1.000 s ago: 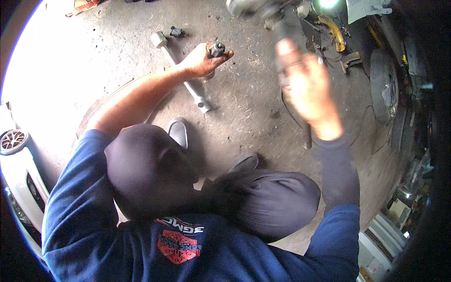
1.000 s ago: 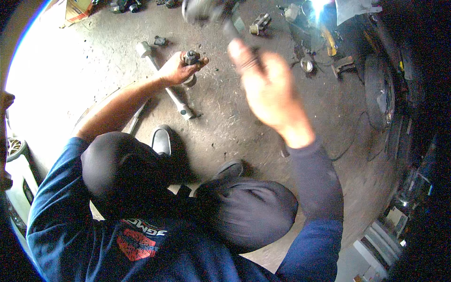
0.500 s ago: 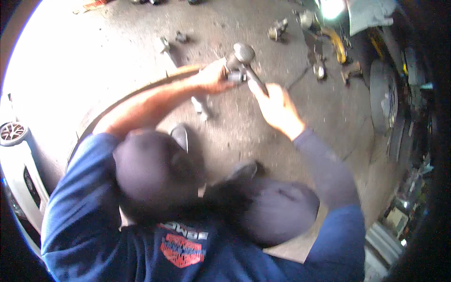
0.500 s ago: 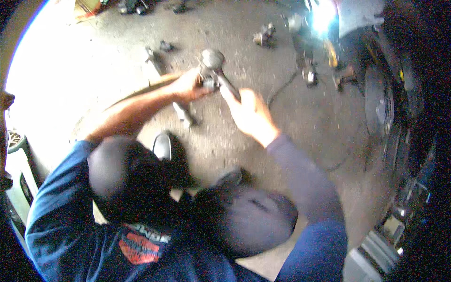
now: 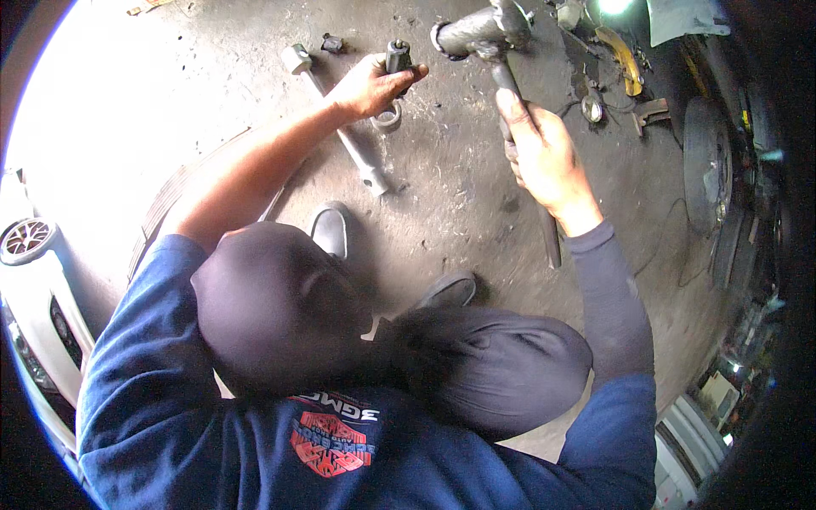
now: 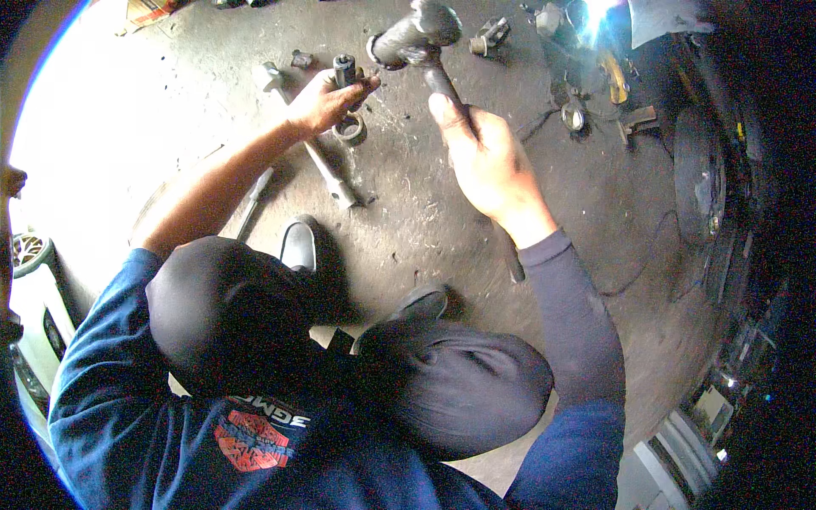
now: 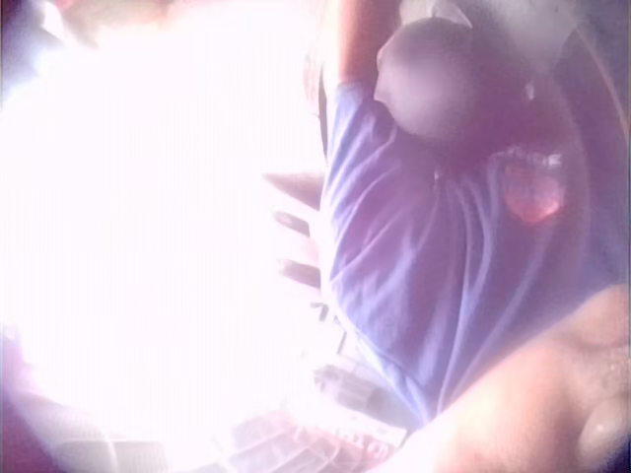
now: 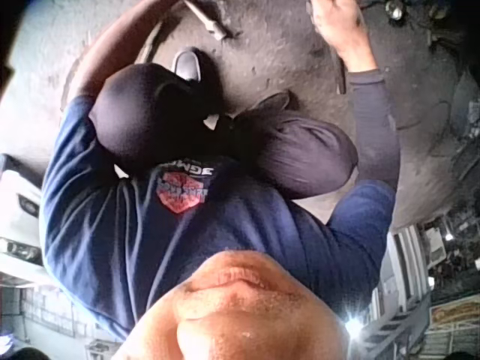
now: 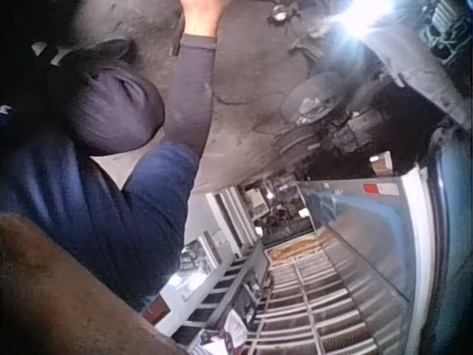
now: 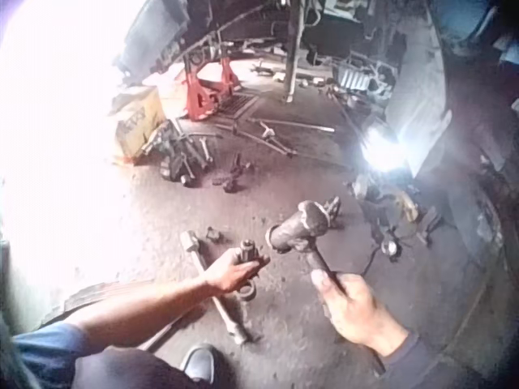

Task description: The person sits on the floor and uses a hammer to strike a metal part. They then walk to a bench grinder and grind a small metal piece, producing sparks.

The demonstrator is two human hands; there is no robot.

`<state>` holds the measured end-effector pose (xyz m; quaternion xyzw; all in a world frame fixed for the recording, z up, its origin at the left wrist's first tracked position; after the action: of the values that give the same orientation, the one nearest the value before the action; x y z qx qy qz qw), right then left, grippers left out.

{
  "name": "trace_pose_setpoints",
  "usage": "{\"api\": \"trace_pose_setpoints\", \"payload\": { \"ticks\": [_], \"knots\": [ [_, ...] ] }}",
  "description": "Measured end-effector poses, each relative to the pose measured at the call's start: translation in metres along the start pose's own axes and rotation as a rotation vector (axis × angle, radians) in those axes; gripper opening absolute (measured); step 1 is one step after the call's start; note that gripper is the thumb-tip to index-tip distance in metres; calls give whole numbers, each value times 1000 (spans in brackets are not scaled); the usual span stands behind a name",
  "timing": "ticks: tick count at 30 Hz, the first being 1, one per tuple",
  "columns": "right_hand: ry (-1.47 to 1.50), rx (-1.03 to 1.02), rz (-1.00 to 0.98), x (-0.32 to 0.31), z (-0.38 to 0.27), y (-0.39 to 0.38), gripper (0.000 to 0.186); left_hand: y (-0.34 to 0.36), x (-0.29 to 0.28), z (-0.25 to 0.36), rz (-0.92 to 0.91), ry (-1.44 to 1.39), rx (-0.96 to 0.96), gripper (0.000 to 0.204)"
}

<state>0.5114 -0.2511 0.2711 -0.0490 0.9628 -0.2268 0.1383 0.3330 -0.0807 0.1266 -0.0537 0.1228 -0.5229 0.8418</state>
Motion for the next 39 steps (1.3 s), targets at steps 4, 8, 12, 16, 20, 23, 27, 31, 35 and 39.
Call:
{"api": "trace_pose_setpoints", "payload": {
  "ticks": [4,8,12,16,20,23,27,31,35,39],
  "knots": [
    [-105,1,18,5,1,4,62,2,6,-18,-103,3,43,40],
    [-280,1,13,14,-1,8,66,7,15,-27,-189,70,133,36],
    [-415,42,58,22,-1,12,67,7,22,-27,-182,144,25,32],
    [-225,-20,56,11,-25,2,65,2,23,-4,-119,153,130,32],
    [-95,-593,103,-46,-126,-55,35,0,24,-2,-114,202,74,37],
    [-87,-821,40,-74,-178,-74,26,-1,23,-1,-113,145,95,37],
    [-359,-813,437,-36,-126,-55,35,-1,25,4,-109,185,118,36],
    [-268,-6,175,6,11,11,66,-2,31,10,-97,383,189,25],
    [-72,110,341,-44,32,4,68,-2,0,12,21,471,154,32],
    [-430,71,226,-54,6,-3,69,-11,-47,8,201,-168,22,46]
  ]
}}
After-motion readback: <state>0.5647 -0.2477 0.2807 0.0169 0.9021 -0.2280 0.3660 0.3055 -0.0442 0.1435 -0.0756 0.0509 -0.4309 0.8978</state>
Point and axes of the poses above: each hand's wrist, its own y-axis towards the middle knuckle, its own x-axis out of the palm, z = x × y, the point moved 7 cm from there along y, towards the middle knuckle, and after that the axes turned 15 degrees about -z, right-handed, at the moved point
